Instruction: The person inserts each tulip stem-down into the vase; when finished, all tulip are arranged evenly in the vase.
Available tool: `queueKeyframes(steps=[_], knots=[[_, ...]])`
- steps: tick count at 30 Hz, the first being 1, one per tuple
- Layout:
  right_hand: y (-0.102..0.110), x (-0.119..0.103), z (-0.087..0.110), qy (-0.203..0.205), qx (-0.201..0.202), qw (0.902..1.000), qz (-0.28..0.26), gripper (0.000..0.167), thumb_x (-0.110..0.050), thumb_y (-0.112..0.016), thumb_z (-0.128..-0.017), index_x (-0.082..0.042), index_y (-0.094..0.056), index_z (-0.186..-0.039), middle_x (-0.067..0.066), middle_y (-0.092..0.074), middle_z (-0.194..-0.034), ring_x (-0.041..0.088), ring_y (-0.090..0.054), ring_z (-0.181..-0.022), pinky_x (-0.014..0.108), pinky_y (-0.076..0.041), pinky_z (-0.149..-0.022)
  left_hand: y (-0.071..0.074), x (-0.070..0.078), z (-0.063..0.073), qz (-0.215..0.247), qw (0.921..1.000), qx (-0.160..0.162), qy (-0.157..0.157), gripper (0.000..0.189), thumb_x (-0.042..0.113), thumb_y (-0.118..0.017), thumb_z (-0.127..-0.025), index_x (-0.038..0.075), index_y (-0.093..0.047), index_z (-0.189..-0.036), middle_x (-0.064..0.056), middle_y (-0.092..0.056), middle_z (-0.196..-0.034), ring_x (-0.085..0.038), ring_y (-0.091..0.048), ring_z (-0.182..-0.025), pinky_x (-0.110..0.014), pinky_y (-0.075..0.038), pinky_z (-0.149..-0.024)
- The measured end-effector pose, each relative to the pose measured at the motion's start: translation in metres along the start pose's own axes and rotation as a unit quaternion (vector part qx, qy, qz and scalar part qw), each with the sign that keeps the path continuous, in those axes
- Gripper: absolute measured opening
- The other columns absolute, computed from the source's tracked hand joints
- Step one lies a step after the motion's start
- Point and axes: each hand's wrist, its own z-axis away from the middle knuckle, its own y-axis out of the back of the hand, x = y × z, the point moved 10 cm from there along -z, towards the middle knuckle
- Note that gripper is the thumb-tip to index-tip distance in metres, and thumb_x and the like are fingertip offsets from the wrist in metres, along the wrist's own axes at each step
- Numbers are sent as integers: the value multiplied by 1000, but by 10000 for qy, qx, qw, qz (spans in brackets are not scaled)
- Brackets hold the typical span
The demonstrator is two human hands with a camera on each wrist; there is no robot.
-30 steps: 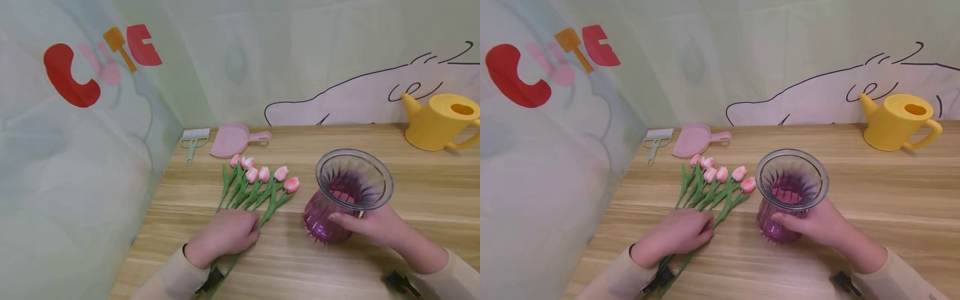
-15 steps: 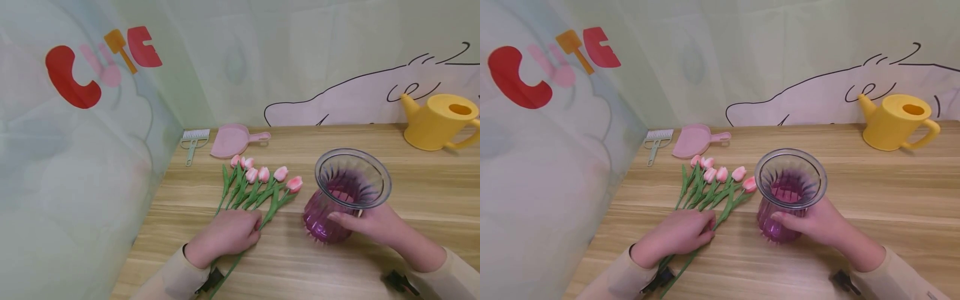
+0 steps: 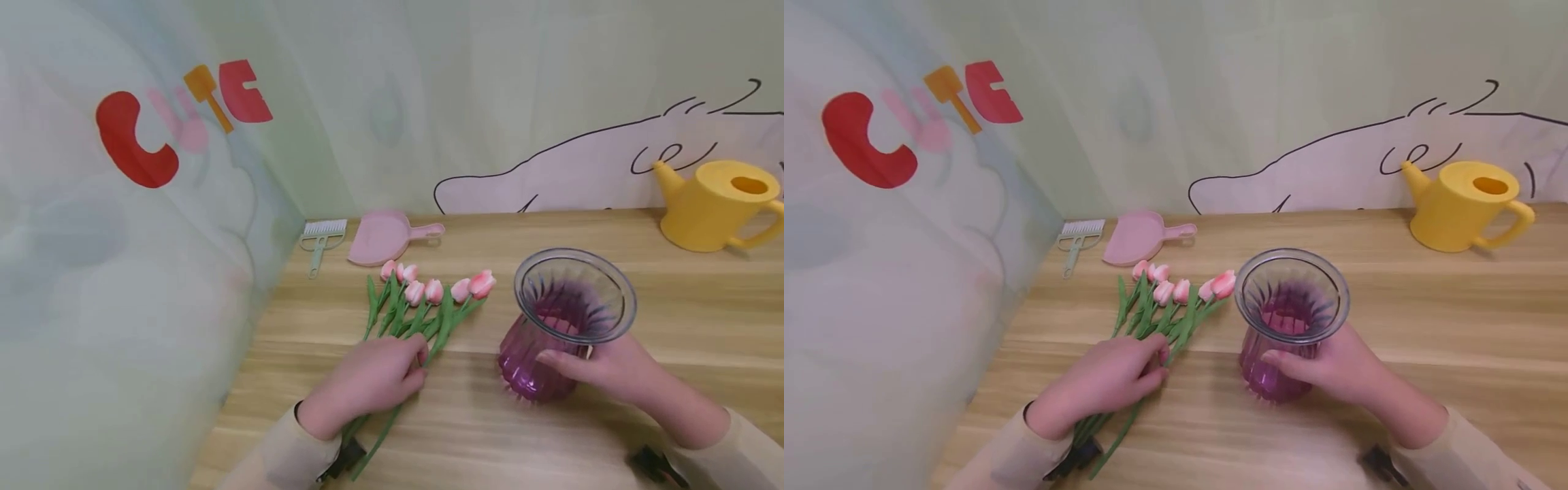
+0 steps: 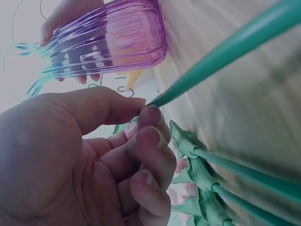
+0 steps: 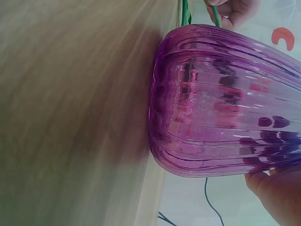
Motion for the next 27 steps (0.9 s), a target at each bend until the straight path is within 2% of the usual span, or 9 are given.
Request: queueKeyframes(steps=[2, 5, 12, 20, 27], knots=[[-2, 2, 2, -36, -42, 10000, 43, 82, 11, -86, -66, 2, -47, -138, -7, -64, -124, 7, -63, -113, 13, -50, -99, -1, -1, 3, 96, 9999, -36, 78, 6, 23, -64, -95, 19, -60, -98, 14, -49, -63, -5, -47, -55, -24, -41, -49], [-3, 3, 4, -47, -53, 10000, 23, 83, 12, -85, -66, 1, -46, -139, -7, -64, -124, 7, -63, -113, 13, -51, -98, 0, -1, 4, 152, 9998, 71, 102, 5, 23, -63, -93, 21, -60, -96, 15, -50, -64, -4, -47, -56, -24, -41, -49], [-1, -1, 2, 175, 18, 9998, -79, 88, 15, -85, -63, 3, -45, -140, -4, -64, -125, 8, -63, -113, 13, -52, -98, 9, 4, 3, 235, 9992, 326, -79, 6, 20, -65, -90, 21, -62, -96, 16, -51, -68, -1, -48, -58, -22, -41, -50], [-1, -1, 2, 210, 23, 9997, -125, 86, 16, -84, -62, 4, -46, -138, -3, -64, -124, 8, -63, -112, 14, -52, -97, 17, 5, 3, 474, 9969, 605, -162, 6, 18, -67, -92, 18, -65, -97, 12, -52, -72, -4, -49, -63, -21, -43, -55], [-1, -2, 2, 218, 30, 9996, -193, 85, 17, -83, -62, 4, -47, -138, -3, -65, -123, 9, -64, -111, 14, -52, -97, 20, 6, 2, 654, 9950, 718, -230, 3, 16, -69, -93, 17, -67, -96, 13, -54, -72, -4, -50, -64, -21, -44, -58]])
